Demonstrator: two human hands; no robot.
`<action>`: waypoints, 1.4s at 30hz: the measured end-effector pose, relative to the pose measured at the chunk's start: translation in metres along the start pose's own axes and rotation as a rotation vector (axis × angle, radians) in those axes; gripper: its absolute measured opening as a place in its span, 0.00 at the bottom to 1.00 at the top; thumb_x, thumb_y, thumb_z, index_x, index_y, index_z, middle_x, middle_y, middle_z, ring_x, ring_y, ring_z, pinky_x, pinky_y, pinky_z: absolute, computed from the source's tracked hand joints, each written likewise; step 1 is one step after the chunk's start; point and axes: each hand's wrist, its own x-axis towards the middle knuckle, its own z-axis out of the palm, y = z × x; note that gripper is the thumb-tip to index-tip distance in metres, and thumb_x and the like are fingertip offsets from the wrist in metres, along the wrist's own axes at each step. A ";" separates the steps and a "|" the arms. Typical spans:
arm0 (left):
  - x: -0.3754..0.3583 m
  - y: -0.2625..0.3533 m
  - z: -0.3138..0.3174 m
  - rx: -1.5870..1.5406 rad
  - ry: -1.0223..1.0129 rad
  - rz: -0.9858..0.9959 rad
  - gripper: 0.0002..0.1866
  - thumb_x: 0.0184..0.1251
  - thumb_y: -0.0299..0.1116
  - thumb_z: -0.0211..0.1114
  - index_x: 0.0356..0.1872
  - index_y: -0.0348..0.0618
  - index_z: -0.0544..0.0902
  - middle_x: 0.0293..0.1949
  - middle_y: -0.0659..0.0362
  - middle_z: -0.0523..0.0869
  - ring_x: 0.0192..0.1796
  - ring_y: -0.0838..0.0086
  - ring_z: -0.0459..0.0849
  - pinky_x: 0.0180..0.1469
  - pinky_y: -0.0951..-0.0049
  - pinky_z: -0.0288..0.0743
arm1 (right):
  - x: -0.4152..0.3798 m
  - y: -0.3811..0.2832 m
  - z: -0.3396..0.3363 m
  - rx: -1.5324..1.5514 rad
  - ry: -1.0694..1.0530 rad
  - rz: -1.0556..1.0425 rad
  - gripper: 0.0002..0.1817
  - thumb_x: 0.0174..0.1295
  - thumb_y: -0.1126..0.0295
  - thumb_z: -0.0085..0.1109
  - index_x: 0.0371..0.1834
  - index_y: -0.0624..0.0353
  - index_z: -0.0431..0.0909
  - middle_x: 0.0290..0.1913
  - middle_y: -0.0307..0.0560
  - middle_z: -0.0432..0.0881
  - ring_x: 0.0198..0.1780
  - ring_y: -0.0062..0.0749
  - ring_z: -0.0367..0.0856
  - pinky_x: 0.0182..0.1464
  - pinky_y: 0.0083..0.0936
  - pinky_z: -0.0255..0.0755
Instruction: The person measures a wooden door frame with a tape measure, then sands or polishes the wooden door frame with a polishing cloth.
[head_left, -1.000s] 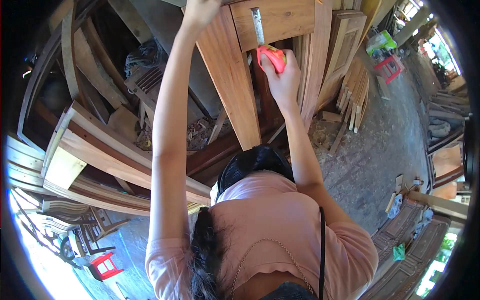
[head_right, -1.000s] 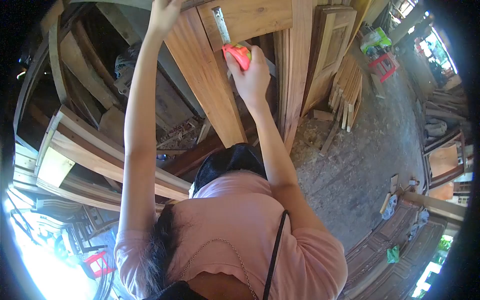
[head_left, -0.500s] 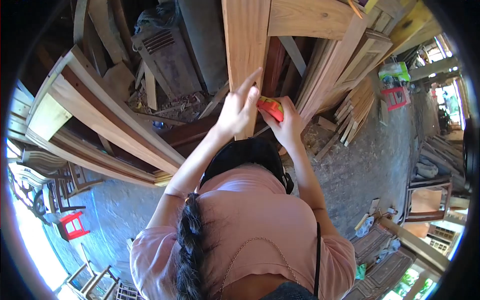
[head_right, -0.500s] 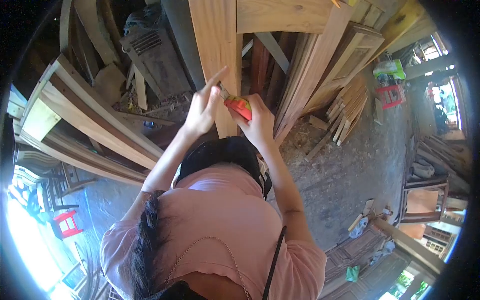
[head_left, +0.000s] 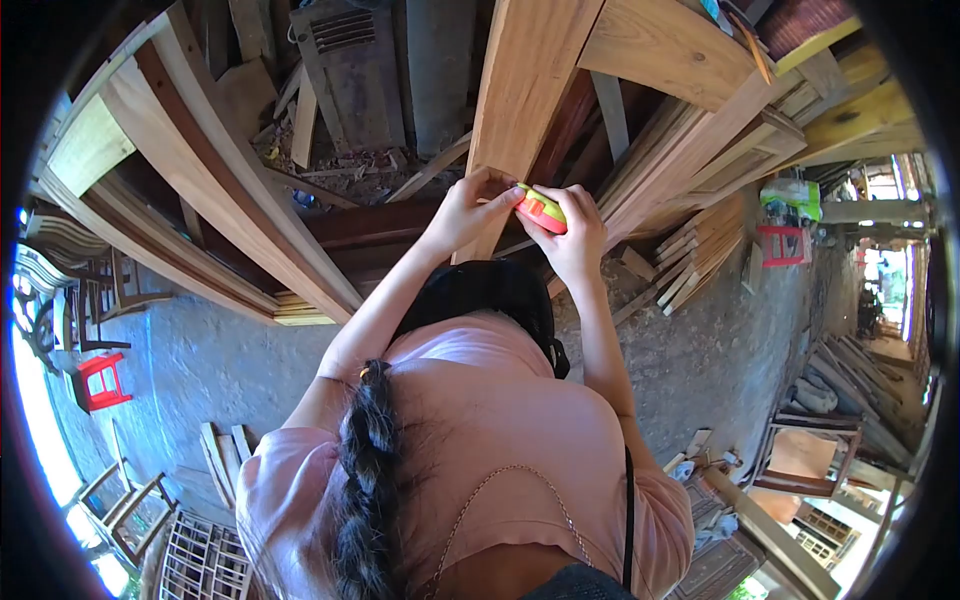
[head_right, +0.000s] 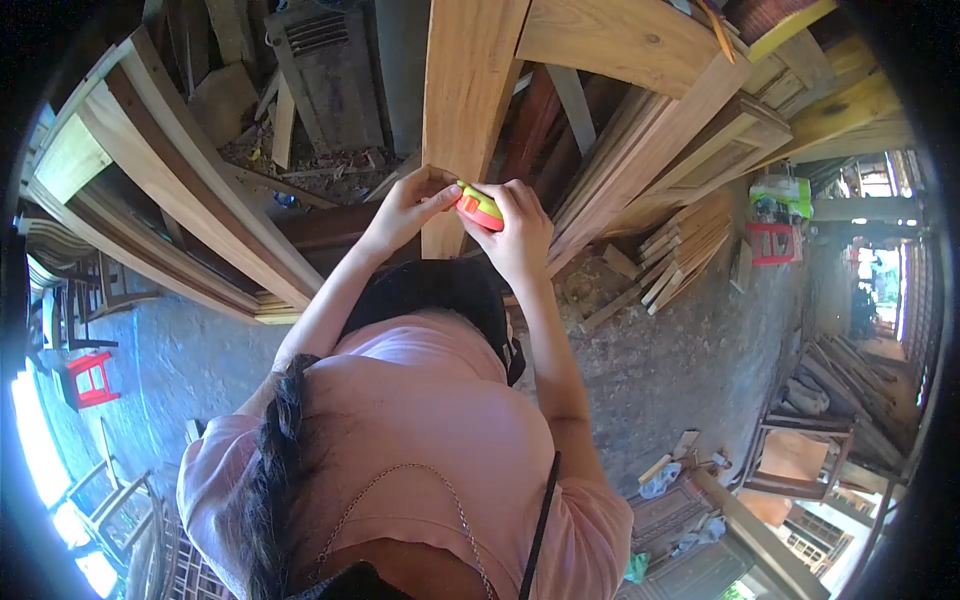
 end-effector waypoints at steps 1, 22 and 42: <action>0.003 -0.007 -0.003 -0.006 0.010 -0.001 0.18 0.68 0.40 0.63 0.49 0.34 0.77 0.43 0.58 0.83 0.47 0.79 0.80 0.52 0.76 0.73 | 0.001 0.002 0.001 0.003 -0.009 -0.006 0.17 0.44 0.66 0.73 0.39 0.52 0.80 0.31 0.40 0.76 0.35 0.37 0.79 0.34 0.32 0.74; 0.050 0.000 -0.039 0.383 0.537 0.220 0.16 0.52 0.37 0.76 0.35 0.33 0.86 0.30 0.51 0.88 0.32 0.75 0.88 0.38 0.77 0.79 | 0.037 0.083 0.013 -0.225 0.050 -0.124 0.20 0.41 0.68 0.74 0.41 0.45 0.82 0.33 0.35 0.75 0.36 0.34 0.77 0.37 0.32 0.74; 0.052 0.000 -0.031 0.585 0.585 0.228 0.18 0.50 0.42 0.75 0.30 0.34 0.87 0.24 0.49 0.86 0.27 0.65 0.87 0.32 0.73 0.79 | 0.044 0.089 0.025 -0.237 0.083 -0.104 0.20 0.41 0.66 0.75 0.41 0.43 0.83 0.31 0.34 0.74 0.34 0.33 0.76 0.37 0.31 0.73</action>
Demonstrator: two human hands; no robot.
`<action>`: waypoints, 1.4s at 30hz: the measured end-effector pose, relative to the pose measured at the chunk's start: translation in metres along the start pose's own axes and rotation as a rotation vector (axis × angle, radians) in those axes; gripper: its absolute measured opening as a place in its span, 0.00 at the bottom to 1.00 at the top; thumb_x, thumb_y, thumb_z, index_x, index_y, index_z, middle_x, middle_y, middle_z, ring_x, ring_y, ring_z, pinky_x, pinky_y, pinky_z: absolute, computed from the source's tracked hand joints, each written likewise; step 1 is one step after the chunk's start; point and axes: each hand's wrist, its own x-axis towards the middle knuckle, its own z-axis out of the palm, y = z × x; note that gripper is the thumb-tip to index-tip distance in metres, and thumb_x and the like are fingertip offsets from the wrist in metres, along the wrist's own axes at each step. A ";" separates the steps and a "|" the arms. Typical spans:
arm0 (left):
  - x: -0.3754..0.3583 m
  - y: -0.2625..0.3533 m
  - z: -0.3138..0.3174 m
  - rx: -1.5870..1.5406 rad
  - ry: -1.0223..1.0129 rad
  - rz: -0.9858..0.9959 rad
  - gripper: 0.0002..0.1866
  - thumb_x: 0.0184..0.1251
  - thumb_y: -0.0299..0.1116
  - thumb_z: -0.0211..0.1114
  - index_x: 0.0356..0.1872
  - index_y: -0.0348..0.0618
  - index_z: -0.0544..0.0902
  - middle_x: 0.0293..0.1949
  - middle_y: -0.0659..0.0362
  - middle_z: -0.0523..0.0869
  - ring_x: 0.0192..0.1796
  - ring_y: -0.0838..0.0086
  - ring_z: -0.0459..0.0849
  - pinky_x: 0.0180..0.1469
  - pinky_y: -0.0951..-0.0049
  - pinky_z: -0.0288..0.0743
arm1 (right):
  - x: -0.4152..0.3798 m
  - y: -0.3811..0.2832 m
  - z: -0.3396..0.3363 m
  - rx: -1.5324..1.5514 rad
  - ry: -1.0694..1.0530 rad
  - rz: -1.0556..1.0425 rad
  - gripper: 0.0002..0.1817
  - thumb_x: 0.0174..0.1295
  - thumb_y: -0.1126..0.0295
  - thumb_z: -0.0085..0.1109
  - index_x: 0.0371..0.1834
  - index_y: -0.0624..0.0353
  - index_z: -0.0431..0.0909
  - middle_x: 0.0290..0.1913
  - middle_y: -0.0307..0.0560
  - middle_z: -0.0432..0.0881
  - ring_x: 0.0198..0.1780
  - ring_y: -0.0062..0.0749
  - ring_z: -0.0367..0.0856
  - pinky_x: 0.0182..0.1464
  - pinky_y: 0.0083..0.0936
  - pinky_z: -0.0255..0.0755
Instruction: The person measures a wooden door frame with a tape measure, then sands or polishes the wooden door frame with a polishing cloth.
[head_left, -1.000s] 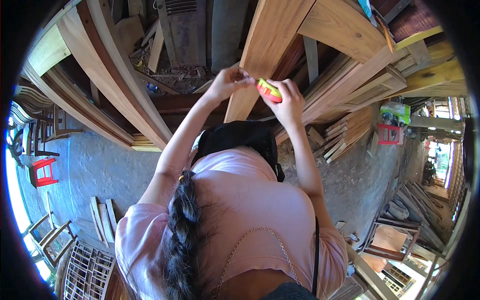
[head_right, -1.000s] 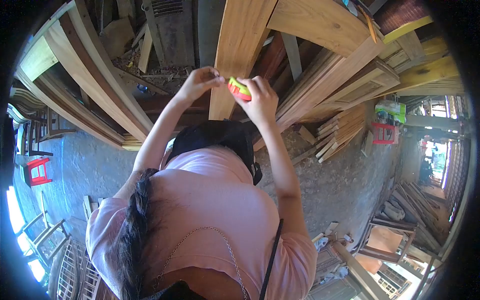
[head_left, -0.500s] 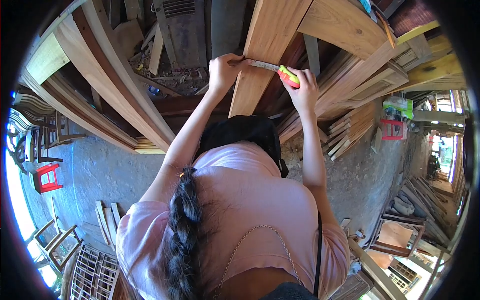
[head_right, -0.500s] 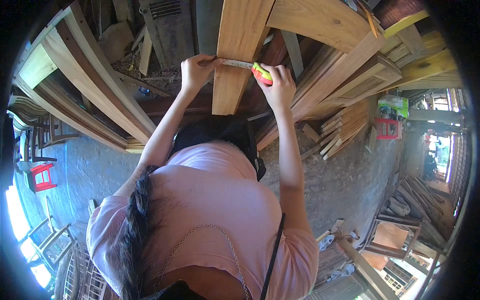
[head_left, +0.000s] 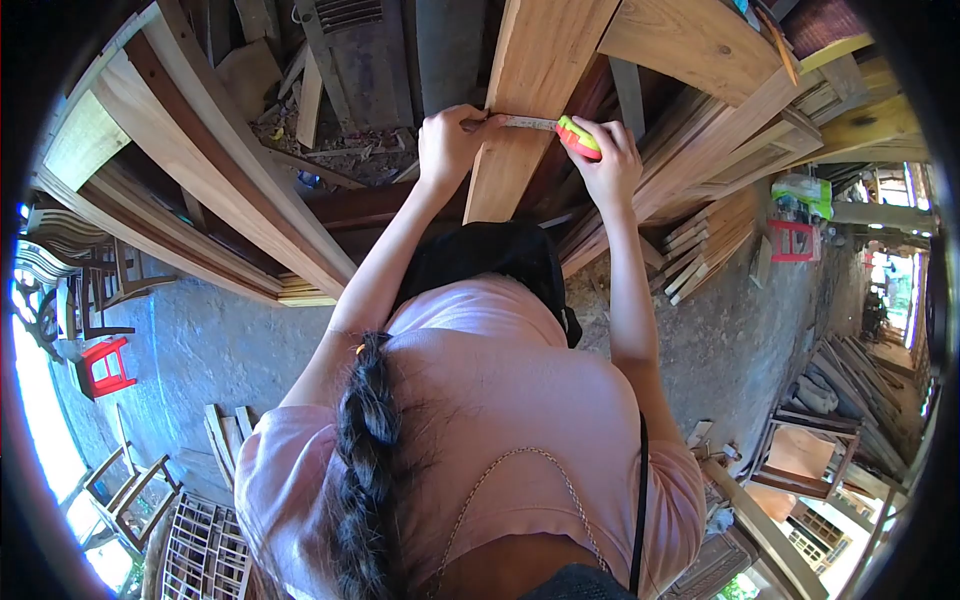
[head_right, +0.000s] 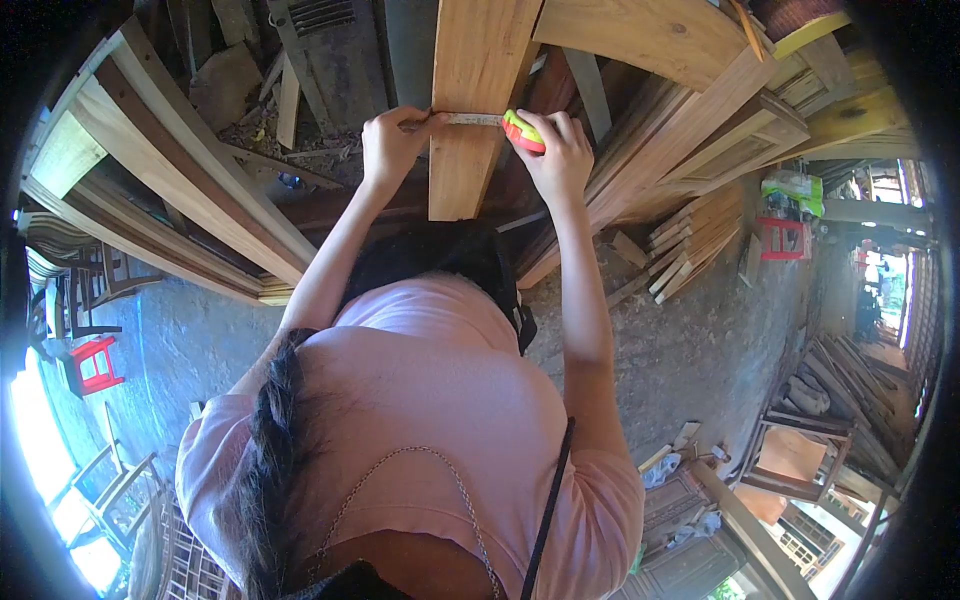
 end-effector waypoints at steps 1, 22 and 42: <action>-0.001 0.001 0.000 0.000 -0.004 -0.002 0.18 0.50 0.42 0.75 0.30 0.34 0.87 0.24 0.49 0.86 0.27 0.65 0.87 0.32 0.73 0.79 | 0.000 -0.001 -0.001 -0.010 -0.001 -0.007 0.20 0.41 0.66 0.74 0.42 0.43 0.83 0.32 0.34 0.74 0.34 0.32 0.76 0.37 0.31 0.73; 0.002 -0.004 -0.002 0.186 -0.048 -0.022 0.21 0.49 0.50 0.75 0.32 0.40 0.88 0.25 0.54 0.87 0.26 0.69 0.87 0.31 0.72 0.79 | -0.001 -0.002 0.001 -0.026 -0.008 -0.007 0.22 0.40 0.68 0.74 0.43 0.43 0.83 0.34 0.33 0.75 0.36 0.32 0.76 0.39 0.31 0.73; 0.002 -0.004 -0.001 0.212 -0.043 -0.051 0.22 0.47 0.55 0.73 0.29 0.45 0.88 0.22 0.59 0.86 0.25 0.67 0.86 0.29 0.70 0.77 | -0.001 -0.002 0.001 -0.023 -0.013 -0.007 0.21 0.42 0.67 0.74 0.44 0.43 0.83 0.35 0.34 0.74 0.36 0.33 0.76 0.39 0.32 0.72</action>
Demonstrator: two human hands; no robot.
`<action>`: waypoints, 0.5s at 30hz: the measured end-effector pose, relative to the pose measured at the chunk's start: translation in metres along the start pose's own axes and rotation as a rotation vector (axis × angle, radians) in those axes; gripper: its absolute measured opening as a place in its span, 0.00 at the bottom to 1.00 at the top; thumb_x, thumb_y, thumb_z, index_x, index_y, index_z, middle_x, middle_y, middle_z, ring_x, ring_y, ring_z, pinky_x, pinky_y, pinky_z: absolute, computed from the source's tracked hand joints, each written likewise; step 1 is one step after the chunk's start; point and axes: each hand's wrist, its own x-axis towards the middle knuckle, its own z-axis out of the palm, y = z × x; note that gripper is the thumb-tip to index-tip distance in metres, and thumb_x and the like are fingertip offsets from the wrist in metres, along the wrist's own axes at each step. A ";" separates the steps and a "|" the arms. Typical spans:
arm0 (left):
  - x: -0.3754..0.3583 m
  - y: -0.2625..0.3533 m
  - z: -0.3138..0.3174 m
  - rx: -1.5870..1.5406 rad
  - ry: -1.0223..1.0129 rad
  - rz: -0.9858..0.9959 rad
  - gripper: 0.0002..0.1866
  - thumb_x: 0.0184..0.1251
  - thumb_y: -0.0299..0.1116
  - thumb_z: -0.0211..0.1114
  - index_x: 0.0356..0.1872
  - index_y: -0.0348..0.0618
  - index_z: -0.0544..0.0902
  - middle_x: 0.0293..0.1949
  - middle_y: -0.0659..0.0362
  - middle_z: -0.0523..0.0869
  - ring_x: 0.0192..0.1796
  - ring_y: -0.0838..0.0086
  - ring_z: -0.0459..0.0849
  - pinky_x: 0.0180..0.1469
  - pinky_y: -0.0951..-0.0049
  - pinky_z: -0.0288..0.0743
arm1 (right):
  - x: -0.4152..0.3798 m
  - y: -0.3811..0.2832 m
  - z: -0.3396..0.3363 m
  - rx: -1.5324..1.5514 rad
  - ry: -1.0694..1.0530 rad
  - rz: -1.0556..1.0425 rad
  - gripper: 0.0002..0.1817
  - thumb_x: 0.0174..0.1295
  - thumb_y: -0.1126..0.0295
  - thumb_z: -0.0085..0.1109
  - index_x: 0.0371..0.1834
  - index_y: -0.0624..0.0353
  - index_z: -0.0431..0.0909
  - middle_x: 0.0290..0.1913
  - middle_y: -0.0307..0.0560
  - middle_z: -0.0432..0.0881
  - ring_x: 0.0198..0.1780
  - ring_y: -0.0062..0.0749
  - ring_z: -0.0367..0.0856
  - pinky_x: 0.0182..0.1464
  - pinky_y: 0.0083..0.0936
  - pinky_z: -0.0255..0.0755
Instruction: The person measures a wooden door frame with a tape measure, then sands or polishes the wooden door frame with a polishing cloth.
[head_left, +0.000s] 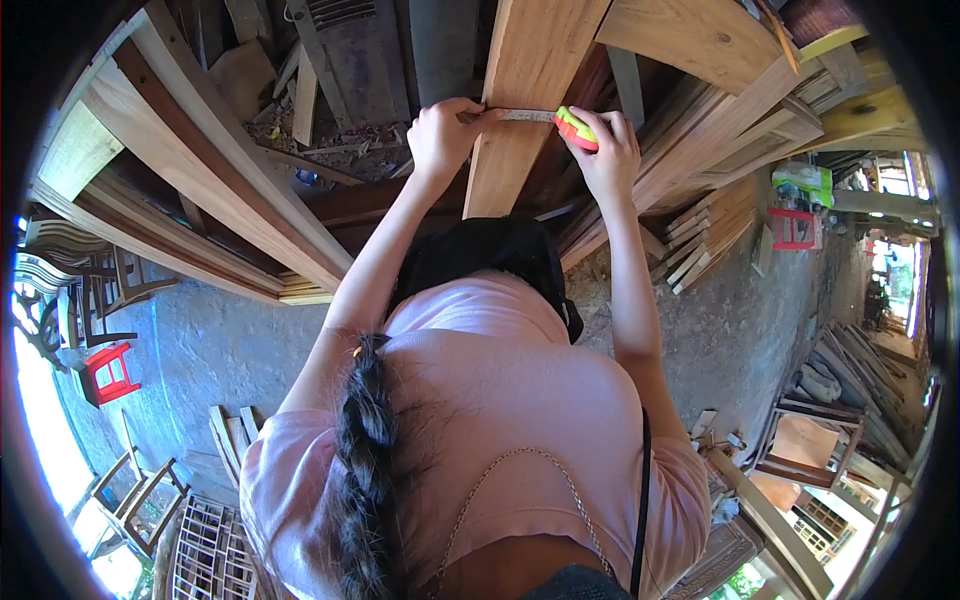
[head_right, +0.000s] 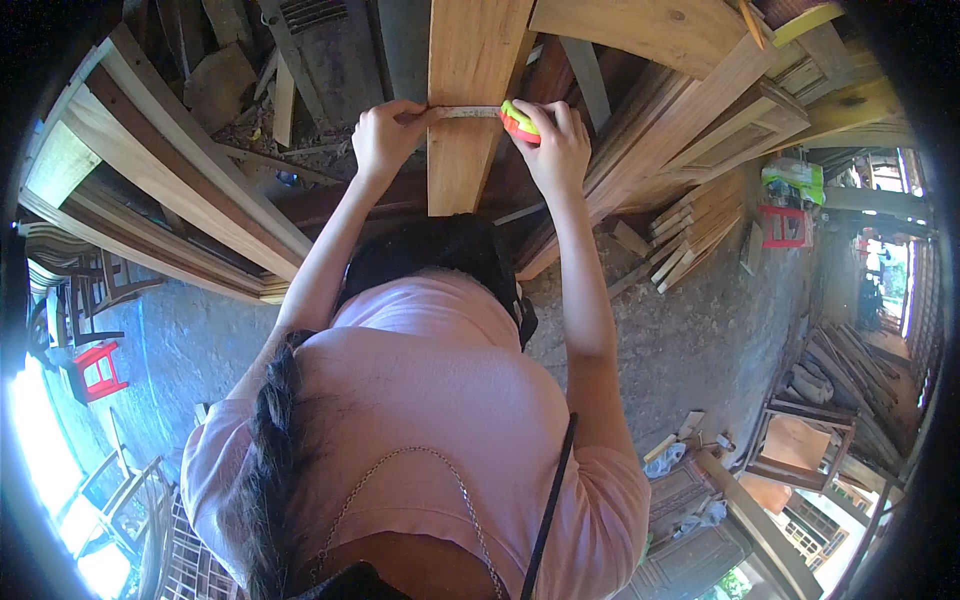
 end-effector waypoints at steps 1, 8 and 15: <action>0.000 0.000 0.000 -0.001 0.001 0.001 0.22 0.47 0.55 0.73 0.29 0.45 0.88 0.22 0.59 0.86 0.25 0.67 0.86 0.29 0.70 0.77 | 0.000 -0.001 0.000 0.001 -0.002 0.004 0.21 0.42 0.68 0.74 0.44 0.43 0.83 0.35 0.34 0.74 0.36 0.33 0.76 0.39 0.32 0.72; 0.000 -0.002 0.002 -0.006 0.004 0.004 0.22 0.47 0.55 0.73 0.29 0.45 0.88 0.22 0.59 0.86 0.25 0.67 0.86 0.29 0.70 0.78 | 0.000 -0.003 -0.003 0.002 -0.042 0.035 0.21 0.44 0.69 0.73 0.45 0.46 0.83 0.36 0.37 0.76 0.39 0.35 0.78 0.40 0.32 0.73; -0.001 0.001 -0.001 0.007 -0.007 0.003 0.21 0.48 0.55 0.73 0.28 0.45 0.88 0.23 0.59 0.87 0.24 0.67 0.86 0.29 0.70 0.78 | 0.000 -0.002 -0.002 0.012 -0.029 0.031 0.21 0.44 0.68 0.74 0.45 0.45 0.83 0.35 0.37 0.76 0.39 0.35 0.78 0.40 0.32 0.73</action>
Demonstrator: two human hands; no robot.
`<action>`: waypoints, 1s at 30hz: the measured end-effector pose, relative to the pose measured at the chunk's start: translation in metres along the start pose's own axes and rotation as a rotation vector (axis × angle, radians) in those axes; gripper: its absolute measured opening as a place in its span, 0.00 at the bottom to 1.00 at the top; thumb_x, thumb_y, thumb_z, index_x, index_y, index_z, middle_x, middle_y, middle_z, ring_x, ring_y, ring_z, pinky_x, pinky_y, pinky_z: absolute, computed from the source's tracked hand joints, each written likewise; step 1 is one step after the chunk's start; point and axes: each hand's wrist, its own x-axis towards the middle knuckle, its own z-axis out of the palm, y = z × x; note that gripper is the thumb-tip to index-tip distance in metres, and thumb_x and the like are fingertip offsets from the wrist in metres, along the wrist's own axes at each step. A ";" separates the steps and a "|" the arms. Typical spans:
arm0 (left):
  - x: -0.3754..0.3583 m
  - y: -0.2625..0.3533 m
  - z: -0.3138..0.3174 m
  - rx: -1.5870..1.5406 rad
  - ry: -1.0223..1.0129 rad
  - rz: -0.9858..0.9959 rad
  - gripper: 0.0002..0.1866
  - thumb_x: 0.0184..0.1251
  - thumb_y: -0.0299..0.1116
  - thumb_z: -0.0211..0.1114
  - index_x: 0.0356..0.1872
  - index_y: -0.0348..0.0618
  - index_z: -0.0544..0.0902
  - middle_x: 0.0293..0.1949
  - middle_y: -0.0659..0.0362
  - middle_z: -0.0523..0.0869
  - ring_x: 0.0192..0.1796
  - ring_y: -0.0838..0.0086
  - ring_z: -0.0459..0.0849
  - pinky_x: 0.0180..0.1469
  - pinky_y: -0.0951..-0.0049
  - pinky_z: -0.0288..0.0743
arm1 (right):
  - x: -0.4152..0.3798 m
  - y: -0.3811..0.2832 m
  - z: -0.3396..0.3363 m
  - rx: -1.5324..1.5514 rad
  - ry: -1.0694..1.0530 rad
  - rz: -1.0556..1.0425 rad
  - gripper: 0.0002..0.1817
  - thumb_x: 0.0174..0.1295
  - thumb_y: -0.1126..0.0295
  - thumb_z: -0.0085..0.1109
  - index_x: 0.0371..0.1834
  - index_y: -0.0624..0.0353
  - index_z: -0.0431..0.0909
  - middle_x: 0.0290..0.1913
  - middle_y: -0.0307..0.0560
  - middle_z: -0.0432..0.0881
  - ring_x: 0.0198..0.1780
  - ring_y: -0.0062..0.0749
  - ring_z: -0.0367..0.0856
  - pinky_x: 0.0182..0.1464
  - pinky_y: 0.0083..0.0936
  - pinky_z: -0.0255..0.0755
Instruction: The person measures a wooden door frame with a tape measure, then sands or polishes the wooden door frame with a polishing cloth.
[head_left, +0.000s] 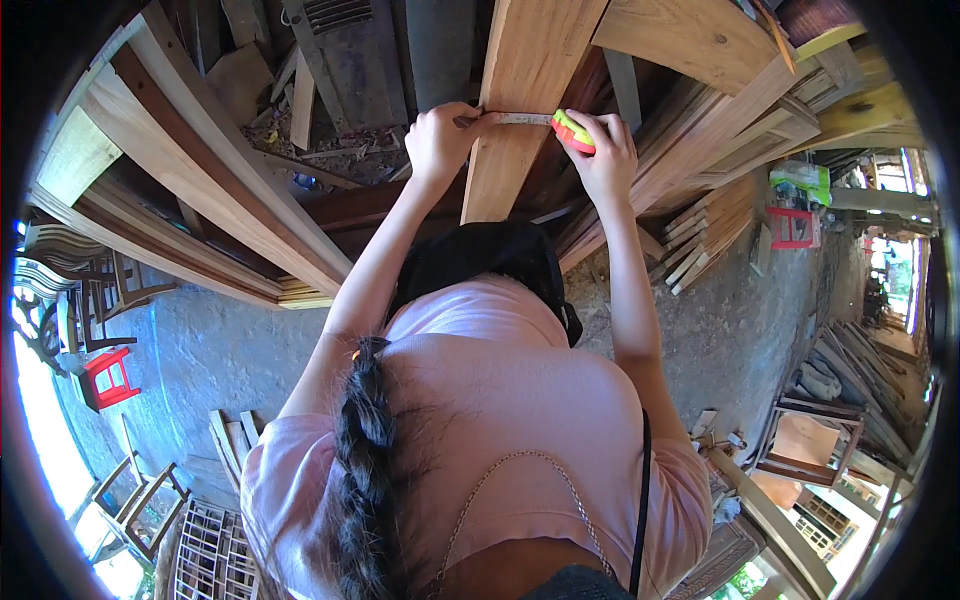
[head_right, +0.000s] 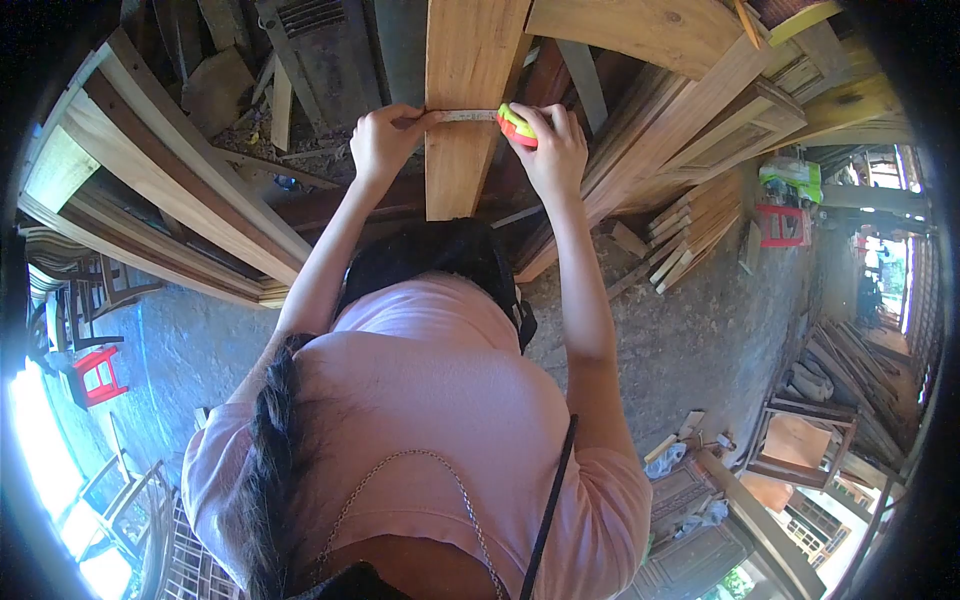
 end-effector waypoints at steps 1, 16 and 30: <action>0.000 0.001 0.000 0.000 0.000 0.000 0.21 0.48 0.55 0.73 0.28 0.45 0.88 0.23 0.59 0.87 0.24 0.67 0.86 0.29 0.70 0.78 | 0.000 0.001 0.001 0.002 0.016 -0.009 0.21 0.43 0.67 0.73 0.45 0.44 0.83 0.35 0.36 0.75 0.37 0.34 0.77 0.40 0.32 0.72; 0.000 -0.002 0.003 -0.019 0.025 0.005 0.20 0.48 0.54 0.73 0.27 0.45 0.88 0.20 0.58 0.86 0.24 0.66 0.85 0.29 0.70 0.77 | 0.000 0.001 0.001 0.003 0.024 -0.011 0.21 0.42 0.67 0.73 0.44 0.43 0.82 0.35 0.34 0.75 0.37 0.34 0.77 0.39 0.32 0.72; -0.001 -0.001 0.004 -0.030 0.059 0.019 0.20 0.48 0.53 0.74 0.27 0.45 0.88 0.21 0.59 0.86 0.23 0.68 0.85 0.29 0.71 0.77 | 0.000 0.003 0.001 0.002 0.019 -0.013 0.21 0.42 0.67 0.73 0.44 0.44 0.83 0.35 0.35 0.75 0.37 0.34 0.76 0.39 0.31 0.72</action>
